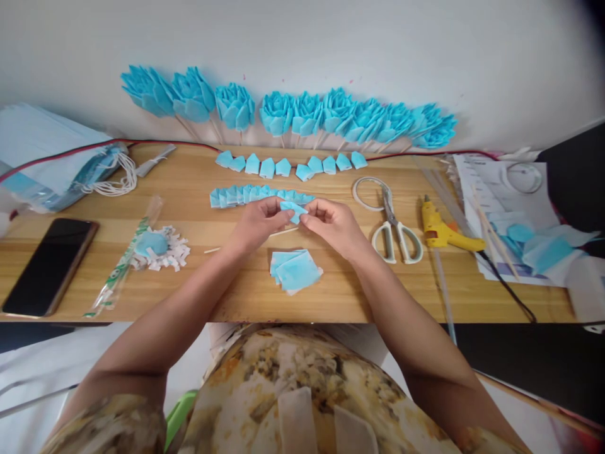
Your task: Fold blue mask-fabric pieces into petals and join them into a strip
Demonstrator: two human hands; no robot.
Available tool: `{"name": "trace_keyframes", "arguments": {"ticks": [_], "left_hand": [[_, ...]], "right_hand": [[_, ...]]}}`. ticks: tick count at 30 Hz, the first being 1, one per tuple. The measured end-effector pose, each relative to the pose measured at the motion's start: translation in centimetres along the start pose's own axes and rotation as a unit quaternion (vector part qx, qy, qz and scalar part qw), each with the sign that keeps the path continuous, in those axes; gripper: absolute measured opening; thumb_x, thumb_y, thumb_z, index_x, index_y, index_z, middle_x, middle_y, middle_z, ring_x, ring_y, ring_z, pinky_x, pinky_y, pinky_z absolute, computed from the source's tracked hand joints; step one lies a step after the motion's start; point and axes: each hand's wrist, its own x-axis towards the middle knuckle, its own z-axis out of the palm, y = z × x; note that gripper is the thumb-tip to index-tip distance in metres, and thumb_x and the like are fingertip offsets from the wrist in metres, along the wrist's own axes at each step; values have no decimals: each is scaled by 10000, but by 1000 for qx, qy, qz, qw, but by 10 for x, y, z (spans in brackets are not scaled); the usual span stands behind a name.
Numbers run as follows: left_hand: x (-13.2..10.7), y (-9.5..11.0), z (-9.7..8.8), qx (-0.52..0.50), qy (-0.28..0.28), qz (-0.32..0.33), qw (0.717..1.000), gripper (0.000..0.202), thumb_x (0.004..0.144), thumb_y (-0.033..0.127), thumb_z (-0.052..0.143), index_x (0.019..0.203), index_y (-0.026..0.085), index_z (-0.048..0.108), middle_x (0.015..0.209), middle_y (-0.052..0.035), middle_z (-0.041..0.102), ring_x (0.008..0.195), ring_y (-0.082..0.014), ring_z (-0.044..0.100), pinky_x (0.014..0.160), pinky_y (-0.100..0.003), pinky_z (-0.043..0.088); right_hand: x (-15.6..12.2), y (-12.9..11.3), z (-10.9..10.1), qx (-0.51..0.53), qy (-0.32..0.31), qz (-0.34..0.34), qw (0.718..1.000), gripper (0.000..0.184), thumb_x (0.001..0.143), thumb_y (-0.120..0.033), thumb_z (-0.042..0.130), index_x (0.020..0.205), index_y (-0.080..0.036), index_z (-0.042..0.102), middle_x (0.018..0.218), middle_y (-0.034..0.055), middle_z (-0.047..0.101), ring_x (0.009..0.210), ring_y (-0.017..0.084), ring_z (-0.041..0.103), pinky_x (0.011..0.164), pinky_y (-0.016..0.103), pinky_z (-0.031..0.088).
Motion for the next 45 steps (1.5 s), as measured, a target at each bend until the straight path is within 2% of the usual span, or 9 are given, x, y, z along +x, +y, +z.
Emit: {"name": "trace_keyframes", "arguments": {"ticks": [4, 10, 24, 27, 30, 35, 38, 42, 45], "left_hand": [[1, -3, -1, -40, 11, 7, 999, 310, 729, 454, 776, 735, 175, 640, 633, 14, 609, 604, -111, 541, 655, -258, 456], [1, -5, 0, -99, -12, -6, 995, 341, 804, 507, 701, 817, 176, 622, 689, 5, 618, 621, -116, 565, 638, -257, 459], [-2, 1, 1, 4, -10, 5, 1000, 244, 722, 397, 717, 716, 175, 616, 643, 20, 578, 625, -116, 497, 637, -260, 396], [-3, 2, 2, 22, -18, 8, 1000, 241, 715, 394, 713, 715, 175, 614, 646, 27, 560, 623, -112, 476, 624, -258, 375], [-3, 2, 3, 54, -26, 19, 998, 237, 717, 391, 701, 710, 174, 604, 664, 27, 552, 642, -115, 473, 625, -258, 362], [-3, 0, 1, 71, -40, 25, 996, 238, 720, 392, 693, 723, 169, 610, 678, 21, 561, 649, -115, 477, 645, -263, 371], [-3, -1, 0, 67, -27, 20, 997, 240, 708, 395, 705, 733, 173, 617, 679, 20, 571, 638, -115, 479, 630, -258, 371], [1, -4, -1, 63, 19, 24, 998, 231, 672, 382, 725, 688, 184, 607, 630, 30, 548, 599, -108, 456, 597, -249, 359], [2, -5, -1, 64, 49, 24, 996, 214, 656, 369, 726, 664, 191, 607, 607, 27, 543, 589, -112, 451, 580, -249, 352]], "right_hand": [[-1, -2, 1, -13, -40, -19, 999, 179, 812, -330, 646, 730, -195, 562, 675, -45, 525, 629, 101, 461, 602, 253, 361], [-1, -2, 2, 3, -9, -16, 1000, 191, 831, -352, 640, 744, -201, 562, 665, -44, 499, 638, 112, 464, 608, 260, 367], [-2, -5, -1, -13, -39, -13, 999, 234, 855, -392, 629, 730, -201, 578, 681, -31, 522, 660, 127, 480, 645, 277, 372], [-1, -6, -2, 7, -11, -15, 1000, 229, 869, -426, 625, 811, -204, 627, 708, -28, 549, 688, 133, 505, 673, 279, 394], [0, -4, -2, 11, 11, -25, 1000, 228, 850, -409, 644, 763, -202, 606, 697, -32, 541, 678, 125, 491, 668, 275, 386], [1, 1, 1, -14, 15, -40, 999, 214, 871, -368, 592, 743, -197, 597, 666, -36, 517, 652, 121, 472, 641, 272, 367], [1, 1, 1, -29, 15, -58, 998, 254, 906, -408, 553, 810, -188, 636, 723, -19, 586, 700, 132, 533, 669, 267, 402], [-6, -22, -18, -154, 56, -110, 980, 312, 947, -429, 531, 1065, -188, 690, 935, 28, 720, 835, 158, 636, 768, 278, 454], [-17, -47, -50, -310, 88, -139, 936, 284, 942, -342, 547, 1133, -201, 701, 985, 36, 742, 867, 175, 660, 784, 290, 456]]}}
